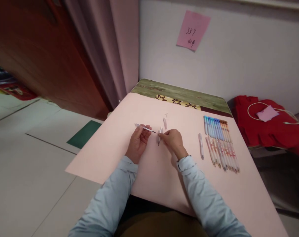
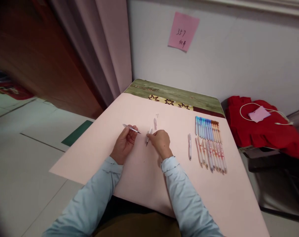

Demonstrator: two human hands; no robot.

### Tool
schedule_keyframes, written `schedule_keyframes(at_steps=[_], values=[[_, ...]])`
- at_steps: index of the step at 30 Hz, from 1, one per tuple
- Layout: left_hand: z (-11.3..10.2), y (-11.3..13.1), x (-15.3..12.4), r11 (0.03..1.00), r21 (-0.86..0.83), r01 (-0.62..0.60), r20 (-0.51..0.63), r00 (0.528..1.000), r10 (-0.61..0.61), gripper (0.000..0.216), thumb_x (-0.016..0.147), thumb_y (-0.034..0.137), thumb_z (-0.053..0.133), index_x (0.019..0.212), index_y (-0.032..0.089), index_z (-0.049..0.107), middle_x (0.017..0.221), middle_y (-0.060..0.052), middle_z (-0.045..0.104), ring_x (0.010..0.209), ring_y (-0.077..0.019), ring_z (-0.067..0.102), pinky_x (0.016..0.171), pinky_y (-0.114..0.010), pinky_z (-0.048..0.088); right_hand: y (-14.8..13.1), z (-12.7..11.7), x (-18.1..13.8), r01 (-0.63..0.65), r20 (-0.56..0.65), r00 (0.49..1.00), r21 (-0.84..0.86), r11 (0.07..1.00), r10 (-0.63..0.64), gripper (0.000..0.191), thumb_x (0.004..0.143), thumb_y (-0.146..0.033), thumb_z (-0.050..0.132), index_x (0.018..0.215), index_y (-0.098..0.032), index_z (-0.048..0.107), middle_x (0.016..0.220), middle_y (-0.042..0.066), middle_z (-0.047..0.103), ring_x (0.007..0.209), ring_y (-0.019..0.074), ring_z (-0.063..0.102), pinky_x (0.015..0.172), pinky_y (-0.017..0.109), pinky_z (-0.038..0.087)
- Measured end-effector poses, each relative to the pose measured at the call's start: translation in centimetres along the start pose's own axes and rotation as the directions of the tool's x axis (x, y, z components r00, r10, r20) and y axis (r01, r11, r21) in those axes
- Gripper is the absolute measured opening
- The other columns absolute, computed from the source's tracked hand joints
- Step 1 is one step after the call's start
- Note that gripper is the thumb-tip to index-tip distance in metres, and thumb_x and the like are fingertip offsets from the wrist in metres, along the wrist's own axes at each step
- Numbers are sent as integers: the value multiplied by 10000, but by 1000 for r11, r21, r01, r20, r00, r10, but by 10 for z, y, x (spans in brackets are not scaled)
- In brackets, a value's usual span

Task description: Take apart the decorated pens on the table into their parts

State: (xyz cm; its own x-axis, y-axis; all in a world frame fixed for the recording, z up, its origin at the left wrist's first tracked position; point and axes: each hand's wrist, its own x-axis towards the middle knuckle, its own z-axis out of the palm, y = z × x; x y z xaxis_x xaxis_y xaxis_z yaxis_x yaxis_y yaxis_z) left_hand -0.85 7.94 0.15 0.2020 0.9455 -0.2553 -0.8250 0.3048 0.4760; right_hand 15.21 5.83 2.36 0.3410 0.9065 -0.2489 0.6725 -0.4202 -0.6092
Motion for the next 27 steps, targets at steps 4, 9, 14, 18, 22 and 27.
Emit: schedule_keyframes(at_steps=[4, 9, 14, 18, 22, 27], values=[[1, 0, -3, 994, 90, -59, 9, 998, 59, 104, 878, 222, 674, 941, 146, 641, 903, -55, 744, 847, -127, 722, 766, -209, 593, 11, -6, -4, 7, 33, 999, 83, 996, -10, 359, 784, -342, 553, 456, -198, 577, 456, 19, 586, 436, 127, 522, 506, 249, 356], [4, -4, -15, 965, 231, -121, -50, 989, 136, 167, 852, 265, 709, 922, 139, 625, 916, -76, 737, 842, -136, 717, 774, -237, 588, 31, -23, -41, 169, -214, 966, 94, 981, -146, 112, 728, -308, 605, 677, -209, 596, 591, -8, 635, 544, 150, 559, 522, 239, 356], [20, -18, -37, 967, 238, -90, -83, 990, 113, 142, 857, 252, 696, 902, 136, 625, 898, -73, 733, 808, -125, 707, 786, -245, 581, 47, -42, -94, 310, -330, 915, 214, 926, -230, 127, 786, -338, 641, 838, -222, 636, 616, -43, 620, 502, 113, 523, 518, 222, 387], [41, -23, -55, 962, 264, -71, -72, 993, 93, 109, 873, 227, 671, 900, 135, 620, 879, -74, 731, 771, -118, 702, 774, -244, 582, 51, -52, -115, 387, -429, 863, 220, 896, -267, 175, 809, -334, 648, 938, -227, 701, 631, -31, 624, 546, 118, 560, 524, 215, 420], [57, -21, -66, 946, 310, -93, -40, 993, 111, 99, 884, 226, 657, 902, 143, 606, 896, -82, 732, 770, -123, 706, 769, -251, 586, 53, -58, -119, 431, -462, 843, 273, 860, -276, 176, 810, -326, 655, 937, -220, 718, 644, -22, 641, 563, 119, 579, 518, 212, 439], [68, -22, -75, 932, 352, -93, -13, 995, 104, 92, 887, 220, 650, 902, 143, 602, 898, -85, 733, 772, -126, 709, 769, -253, 591, 55, -64, -123, 441, -472, 840, 307, 843, -267, 160, 803, -297, 659, 923, -211, 721, 633, -22, 646, 532, 111, 562, 511, 214, 437]])
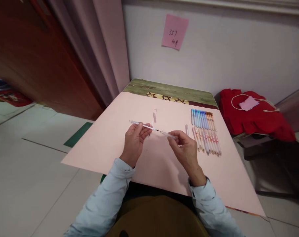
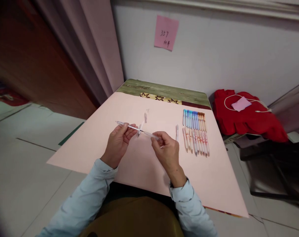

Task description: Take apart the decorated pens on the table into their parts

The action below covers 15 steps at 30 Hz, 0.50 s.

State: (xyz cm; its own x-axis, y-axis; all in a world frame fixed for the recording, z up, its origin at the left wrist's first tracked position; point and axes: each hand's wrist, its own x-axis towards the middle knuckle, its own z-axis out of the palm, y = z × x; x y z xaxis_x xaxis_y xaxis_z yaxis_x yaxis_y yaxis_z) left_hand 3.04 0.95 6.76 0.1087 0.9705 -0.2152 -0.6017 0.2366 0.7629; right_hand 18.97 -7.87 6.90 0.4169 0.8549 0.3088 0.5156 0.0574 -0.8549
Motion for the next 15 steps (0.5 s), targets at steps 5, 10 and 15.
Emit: schedule_keyframes(at_steps=[5, 10, 15], values=[[10, -5, -10, 999, 37, 2, 58, 998, -4, 119, 875, 244, 668, 906, 142, 614, 891, -78, 734, 753, -118, 703, 764, -248, 590, 2, -5, -4, 7, -6, 1000, 15, 1000, -7, 166, 803, -301, 662, 929, -210, 722, 642, -19, 656, 544, 113, 578, 517, 212, 451], [19, -11, -24, 996, 81, 26, 120, 992, -35, 165, 855, 275, 694, 909, 140, 616, 912, -92, 742, 753, -128, 704, 758, -260, 586, -2, -7, -9, 31, -22, 999, 42, 999, -30, 163, 813, -321, 665, 923, -213, 720, 711, -2, 689, 578, 118, 600, 516, 212, 472], [30, -7, -36, 994, 107, 3, 121, 993, -16, 208, 831, 303, 721, 911, 142, 617, 948, -98, 742, 765, -136, 705, 786, -283, 580, -8, -11, -11, 65, -76, 995, 46, 997, -61, 168, 825, -334, 660, 933, -215, 711, 793, 23, 716, 620, 135, 623, 568, 246, 527]])
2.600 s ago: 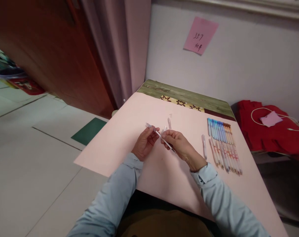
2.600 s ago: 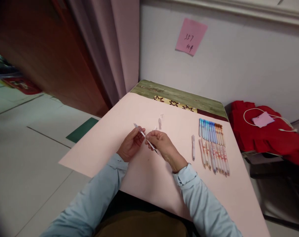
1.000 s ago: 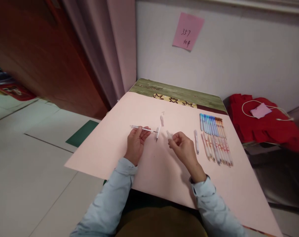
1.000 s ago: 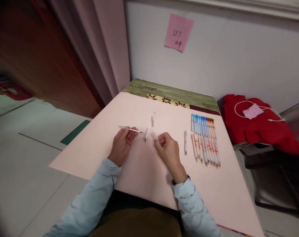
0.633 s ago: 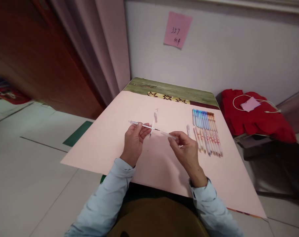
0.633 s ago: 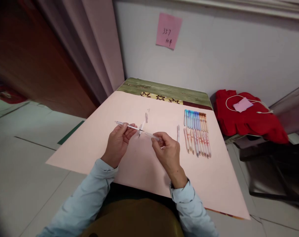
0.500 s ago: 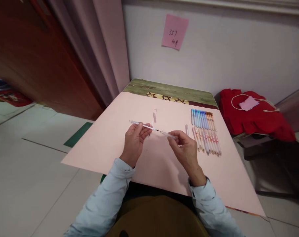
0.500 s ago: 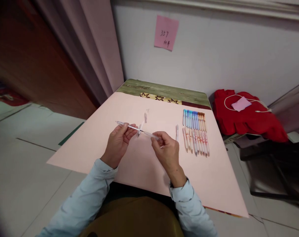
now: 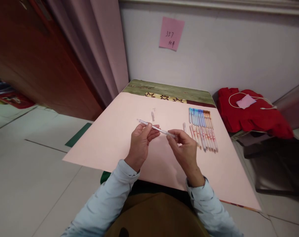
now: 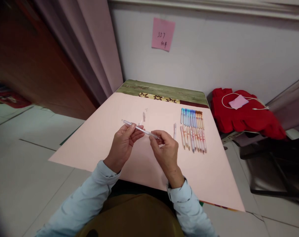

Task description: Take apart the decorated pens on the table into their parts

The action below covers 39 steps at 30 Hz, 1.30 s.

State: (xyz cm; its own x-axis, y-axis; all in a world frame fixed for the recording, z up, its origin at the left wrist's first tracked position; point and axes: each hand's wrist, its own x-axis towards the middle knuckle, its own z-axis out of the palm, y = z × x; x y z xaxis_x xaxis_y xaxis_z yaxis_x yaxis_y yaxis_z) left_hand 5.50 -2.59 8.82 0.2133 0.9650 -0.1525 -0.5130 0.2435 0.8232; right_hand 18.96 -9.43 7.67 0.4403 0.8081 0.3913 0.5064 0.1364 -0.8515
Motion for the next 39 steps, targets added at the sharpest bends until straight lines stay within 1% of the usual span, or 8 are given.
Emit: schedule_keyframes(at_steps=[7, 17, 21, 26, 30, 33, 37, 39], values=[[6, 4, -5, 1000, -14, 2, -30, 1000, -2, 194, 817, 285, 730, 863, 146, 603, 923, -93, 746, 751, -138, 705, 788, -293, 583, -2, -3, 0, 9, -33, 999, 104, 995, -5, 175, 822, -318, 688, 960, -212, 700, 916, 43, 733, 758, 164, 686, 730, 305, 583], [9, 2, -12, 999, -21, 44, 41, 998, -43, 224, 804, 323, 742, 845, 145, 612, 899, -82, 745, 755, -151, 708, 796, -314, 577, -8, -2, -4, 26, -51, 998, 37, 999, -24, 187, 833, -381, 701, 906, -209, 720, 807, 30, 737, 667, 154, 663, 658, 278, 551], [10, 4, -14, 999, 12, 36, 51, 998, -37, 232, 818, 338, 730, 884, 147, 617, 940, -89, 744, 750, -148, 705, 779, -307, 574, -10, -5, -4, -52, 44, 998, -31, 998, 53, 384, 938, -482, 543, 743, -197, 712, 641, 26, 691, 563, 141, 637, 566, 251, 490], [9, 4, -12, 1000, 6, -7, -2, 1000, 7, 231, 816, 323, 734, 896, 146, 608, 902, -81, 737, 740, -147, 703, 781, -310, 572, -8, -3, -4, -55, 14, 998, 26, 998, 55, 390, 833, -492, 674, 1094, -204, 638, 768, 14, 695, 624, 144, 637, 586, 249, 507], [7, 4, -10, 1000, 26, -10, -9, 1000, 10, 241, 809, 328, 740, 904, 148, 610, 922, -84, 740, 747, -145, 703, 789, -314, 572, -7, -4, -4, -84, 35, 996, 31, 996, 83, 278, 887, -475, 611, 842, -203, 648, 732, 22, 689, 631, 146, 649, 559, 237, 486], [7, 3, -10, 999, 50, -11, 3, 1000, 11, 244, 809, 331, 736, 914, 147, 615, 934, -90, 744, 756, -150, 705, 783, -313, 571, -6, -5, -5, -133, 114, 984, -24, 991, 135, 424, 968, -502, 463, 740, -201, 657, 637, 13, 666, 548, 134, 625, 562, 247, 476], [6, 2, -9, 997, 68, -27, -8, 1000, 27, 255, 797, 339, 742, 892, 152, 598, 914, -94, 748, 728, -156, 703, 771, -323, 569, -4, -3, -6, -81, 75, 994, -43, 996, 84, 329, 830, -499, 677, 1002, -220, 650, 766, 4, 698, 622, 144, 639, 595, 252, 488], [5, 2, -9, 997, 71, -30, -8, 999, 31, 267, 789, 350, 748, 891, 156, 597, 907, -91, 749, 723, -157, 703, 772, -326, 567, -3, -2, -6, -59, 48, 997, -43, 997, 61, 310, 795, -473, 720, 958, -221, 641, 789, 7, 702, 642, 144, 643, 601, 249, 490]])
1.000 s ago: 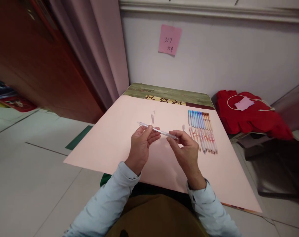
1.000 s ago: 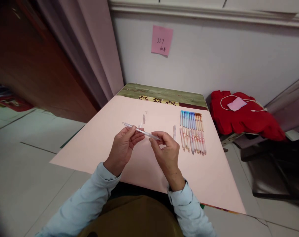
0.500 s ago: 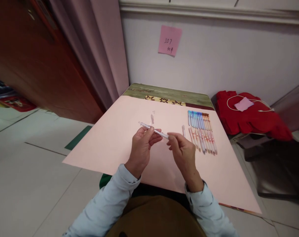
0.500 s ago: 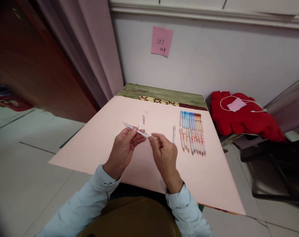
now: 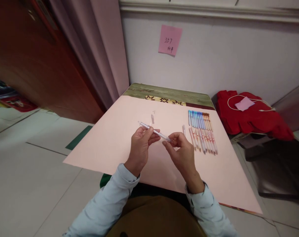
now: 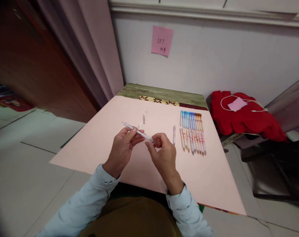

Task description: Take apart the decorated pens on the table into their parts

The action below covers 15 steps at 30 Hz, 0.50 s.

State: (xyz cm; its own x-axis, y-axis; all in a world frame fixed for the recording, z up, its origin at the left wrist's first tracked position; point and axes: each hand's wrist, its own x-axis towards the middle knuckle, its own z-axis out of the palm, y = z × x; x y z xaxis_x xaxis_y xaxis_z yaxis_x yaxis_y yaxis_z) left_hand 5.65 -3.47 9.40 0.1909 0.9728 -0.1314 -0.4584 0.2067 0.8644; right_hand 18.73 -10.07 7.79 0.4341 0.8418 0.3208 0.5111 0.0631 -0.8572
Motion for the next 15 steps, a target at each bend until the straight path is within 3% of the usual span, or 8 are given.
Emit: schedule_keyframes(at_steps=[2, 5, 9, 11, 13, 15], values=[[-1, -1, 0, 1000, 9, 6, 10, 1000, -6, 276, 787, 359, 750, 906, 156, 606, 916, -91, 750, 741, -160, 705, 779, -327, 564, 1, 0, 0, -25, 39, 999, -5, 1000, 25, 271, 874, -483, 628, 832, -216, 650, 725, 9, 694, 611, 140, 644, 589, 243, 485], [-1, -2, 1, 999, 39, 13, 25, 1000, -14, 277, 790, 365, 746, 920, 154, 622, 931, -99, 753, 754, -163, 706, 785, -330, 559, 3, -1, 0, -93, 146, 985, -4, 996, 92, 449, 972, -526, 444, 747, -207, 668, 629, 14, 673, 539, 135, 637, 557, 242, 477], [-2, -3, 3, 998, 60, 5, 20, 1000, -7, 254, 787, 351, 744, 896, 154, 625, 904, -97, 754, 713, -158, 696, 767, -328, 556, 3, 1, -1, -33, 80, 996, -21, 999, 34, 322, 850, -523, 650, 969, -224, 663, 759, 12, 713, 639, 153, 668, 615, 255, 501], [-2, -4, 4, 998, 66, 5, 22, 1000, -7, 245, 789, 342, 741, 898, 155, 625, 891, -90, 752, 714, -156, 693, 766, -324, 555, 3, 2, -1, -5, 38, 999, -22, 1000, 6, 294, 820, -486, 696, 947, -225, 649, 777, 11, 715, 653, 151, 665, 620, 253, 497], [-2, -5, 4, 997, 72, 8, 41, 999, -11, 242, 799, 343, 731, 913, 156, 629, 893, -87, 751, 740, -160, 695, 781, -325, 553, 4, 2, 0, -36, 84, 996, 0, 999, 36, 291, 904, -488, 590, 824, -215, 653, 688, 7, 692, 592, 139, 649, 591, 245, 483], [-2, -6, 5, 997, 80, 2, 69, 998, -8, 242, 809, 351, 721, 921, 157, 632, 901, -89, 750, 762, -168, 696, 798, -338, 552, 6, 3, 0, -109, 173, 980, 46, 993, 99, 447, 975, -517, 441, 740, -204, 656, 599, 5, 655, 517, 131, 625, 554, 242, 472]])
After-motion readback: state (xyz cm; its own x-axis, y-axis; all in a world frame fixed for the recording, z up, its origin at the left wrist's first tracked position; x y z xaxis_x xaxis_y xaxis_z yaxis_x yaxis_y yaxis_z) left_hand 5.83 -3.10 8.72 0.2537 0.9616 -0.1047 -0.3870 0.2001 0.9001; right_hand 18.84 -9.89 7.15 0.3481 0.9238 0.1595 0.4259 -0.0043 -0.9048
